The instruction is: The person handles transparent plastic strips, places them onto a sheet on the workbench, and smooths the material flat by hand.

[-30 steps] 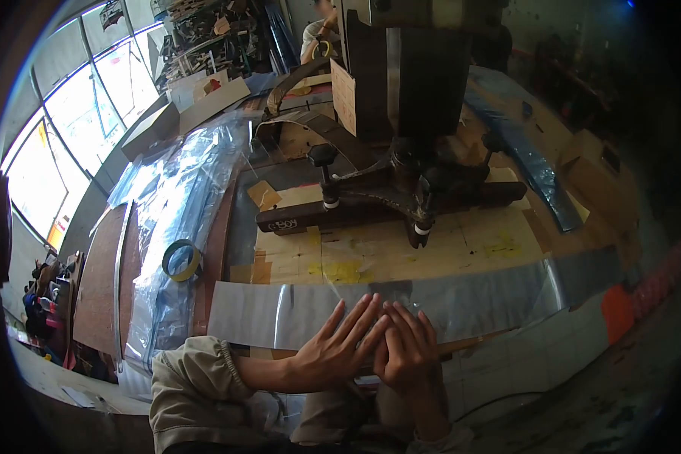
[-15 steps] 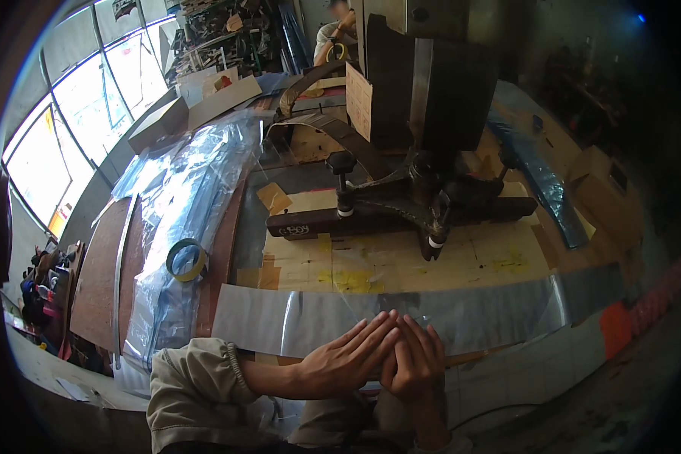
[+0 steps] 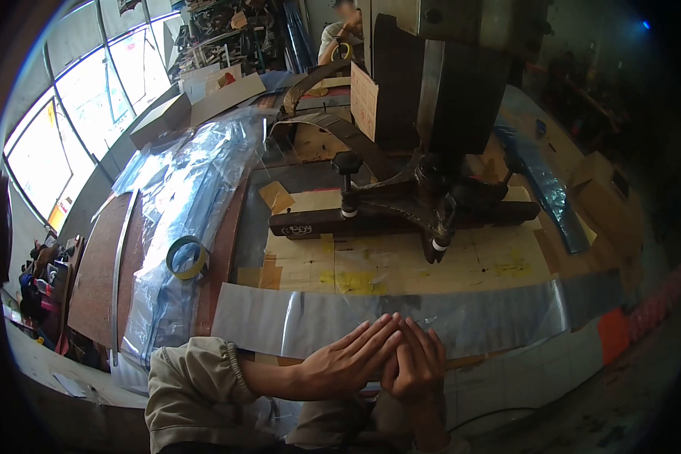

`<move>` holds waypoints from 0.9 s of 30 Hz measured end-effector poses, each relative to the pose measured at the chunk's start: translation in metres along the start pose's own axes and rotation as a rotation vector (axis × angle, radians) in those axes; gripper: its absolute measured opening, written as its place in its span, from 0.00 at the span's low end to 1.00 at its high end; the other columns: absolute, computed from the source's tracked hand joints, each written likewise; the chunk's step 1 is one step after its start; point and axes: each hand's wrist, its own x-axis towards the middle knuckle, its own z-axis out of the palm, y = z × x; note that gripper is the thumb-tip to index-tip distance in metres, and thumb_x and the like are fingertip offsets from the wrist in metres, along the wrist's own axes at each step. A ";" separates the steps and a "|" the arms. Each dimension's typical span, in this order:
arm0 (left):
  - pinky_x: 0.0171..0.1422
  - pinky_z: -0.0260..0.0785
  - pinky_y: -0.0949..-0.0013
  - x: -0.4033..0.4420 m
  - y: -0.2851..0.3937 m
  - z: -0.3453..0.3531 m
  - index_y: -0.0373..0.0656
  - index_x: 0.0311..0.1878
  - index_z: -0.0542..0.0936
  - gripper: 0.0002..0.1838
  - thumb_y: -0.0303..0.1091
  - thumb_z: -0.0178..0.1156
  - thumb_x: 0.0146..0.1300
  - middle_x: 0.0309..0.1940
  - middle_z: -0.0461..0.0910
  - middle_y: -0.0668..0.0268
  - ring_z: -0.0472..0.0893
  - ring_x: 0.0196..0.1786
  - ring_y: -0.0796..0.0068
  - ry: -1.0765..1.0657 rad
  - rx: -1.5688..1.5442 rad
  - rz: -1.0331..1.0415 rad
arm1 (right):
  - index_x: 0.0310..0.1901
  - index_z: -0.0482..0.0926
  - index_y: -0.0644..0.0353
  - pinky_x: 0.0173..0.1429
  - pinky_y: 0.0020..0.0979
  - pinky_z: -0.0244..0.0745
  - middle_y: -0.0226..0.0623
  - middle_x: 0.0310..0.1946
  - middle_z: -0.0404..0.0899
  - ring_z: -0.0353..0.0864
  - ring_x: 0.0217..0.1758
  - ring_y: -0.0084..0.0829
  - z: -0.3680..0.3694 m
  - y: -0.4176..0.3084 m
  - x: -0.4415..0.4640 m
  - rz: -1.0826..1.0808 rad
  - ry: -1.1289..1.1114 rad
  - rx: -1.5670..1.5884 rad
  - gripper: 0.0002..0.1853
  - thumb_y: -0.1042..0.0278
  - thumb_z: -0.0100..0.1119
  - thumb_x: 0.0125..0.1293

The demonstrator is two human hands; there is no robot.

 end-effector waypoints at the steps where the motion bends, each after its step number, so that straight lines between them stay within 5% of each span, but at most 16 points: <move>1: 0.80 0.48 0.55 0.000 0.000 0.001 0.24 0.72 0.55 0.37 0.30 0.48 0.59 0.75 0.51 0.41 0.52 0.79 0.53 0.010 0.012 0.000 | 0.44 0.82 0.66 0.66 0.44 0.67 0.42 0.50 0.84 0.82 0.57 0.39 0.000 0.000 0.000 0.001 -0.003 -0.001 0.15 0.69 0.47 0.64; 5: 0.79 0.52 0.56 0.000 0.001 -0.001 0.26 0.72 0.57 0.34 0.35 0.47 0.65 0.75 0.53 0.44 0.55 0.78 0.55 -0.011 0.104 -0.009 | 0.43 0.83 0.68 0.66 0.45 0.67 0.45 0.48 0.84 0.82 0.56 0.43 0.001 -0.002 0.001 0.014 0.015 0.025 0.17 0.68 0.45 0.64; 20: 0.80 0.48 0.56 -0.001 0.000 0.001 0.28 0.73 0.53 0.47 0.51 0.56 0.60 0.76 0.51 0.45 0.52 0.79 0.56 -0.036 0.049 -0.018 | 0.45 0.82 0.69 0.66 0.45 0.67 0.45 0.48 0.84 0.82 0.56 0.43 0.002 0.000 -0.001 0.022 0.004 0.033 0.18 0.68 0.45 0.63; 23: 0.80 0.49 0.57 0.000 0.002 -0.001 0.25 0.72 0.55 0.35 0.30 0.46 0.62 0.75 0.51 0.42 0.53 0.79 0.54 0.019 -0.070 -0.034 | 0.45 0.82 0.69 0.66 0.45 0.67 0.45 0.48 0.84 0.82 0.56 0.43 0.001 0.000 0.000 0.014 0.007 0.031 0.18 0.68 0.45 0.63; 27: 0.80 0.48 0.57 0.000 0.001 -0.002 0.25 0.72 0.55 0.35 0.30 0.46 0.62 0.75 0.50 0.43 0.53 0.79 0.54 0.009 -0.071 -0.032 | 0.45 0.82 0.69 0.65 0.44 0.67 0.45 0.48 0.84 0.83 0.55 0.43 0.000 -0.001 0.001 0.019 0.003 0.028 0.18 0.69 0.46 0.63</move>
